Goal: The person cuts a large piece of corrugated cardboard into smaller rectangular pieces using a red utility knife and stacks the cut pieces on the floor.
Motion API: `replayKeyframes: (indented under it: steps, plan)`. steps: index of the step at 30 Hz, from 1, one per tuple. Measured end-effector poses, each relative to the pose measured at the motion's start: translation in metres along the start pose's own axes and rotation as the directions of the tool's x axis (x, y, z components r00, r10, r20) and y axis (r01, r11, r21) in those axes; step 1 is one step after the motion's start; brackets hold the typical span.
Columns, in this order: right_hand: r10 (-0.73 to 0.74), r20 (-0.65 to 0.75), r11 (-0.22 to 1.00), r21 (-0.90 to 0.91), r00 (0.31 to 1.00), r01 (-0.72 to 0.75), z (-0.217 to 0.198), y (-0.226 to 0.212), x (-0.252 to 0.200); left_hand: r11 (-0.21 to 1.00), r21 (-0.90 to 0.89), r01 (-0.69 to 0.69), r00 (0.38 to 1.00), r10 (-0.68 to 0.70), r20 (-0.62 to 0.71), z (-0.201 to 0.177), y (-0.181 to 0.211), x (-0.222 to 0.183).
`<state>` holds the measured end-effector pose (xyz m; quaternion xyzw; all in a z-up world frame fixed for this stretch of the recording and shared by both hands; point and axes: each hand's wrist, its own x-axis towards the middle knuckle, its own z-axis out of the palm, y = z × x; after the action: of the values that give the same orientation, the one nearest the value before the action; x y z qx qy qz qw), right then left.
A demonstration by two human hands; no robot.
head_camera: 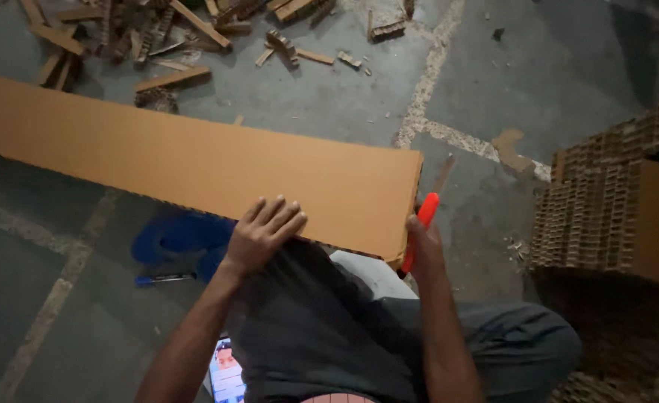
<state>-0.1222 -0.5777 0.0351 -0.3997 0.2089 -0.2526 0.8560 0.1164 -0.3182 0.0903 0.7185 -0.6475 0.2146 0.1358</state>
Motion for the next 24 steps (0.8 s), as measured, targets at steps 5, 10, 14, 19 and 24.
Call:
replayKeyframes:
  steps: [5,10,14,19,24]
  plan:
    - [0.150,-0.105,0.988,-0.021,0.983,-0.153,0.015,-0.003,-0.008,1.000,0.013,-0.021,0.979,0.018,0.201,-0.032,-0.003,0.004]
    - [-0.001,-0.067,0.996,-0.093,0.998,-0.005,0.015,0.012,-0.001,0.999,0.020,0.039,0.953,-0.043,0.299,-0.070,0.003,0.021]
    - [0.057,-0.057,0.951,-0.300,0.997,-0.072,-0.011,0.028,0.007,0.954,-0.037,0.296,0.747,-0.207,0.632,-0.092,-0.008,0.044]
    - [0.106,0.034,0.954,-0.286,0.994,-0.092,-0.033,0.030,0.039,0.883,-0.250,0.397,0.730,-0.139,0.669,-0.075,-0.051,0.088]
    - [0.111,-0.019,0.892,-0.439,0.994,-0.108,-0.064,0.030,0.062,0.846,-0.313,0.432,0.697,-0.094,0.711,-0.037,-0.072,0.119]
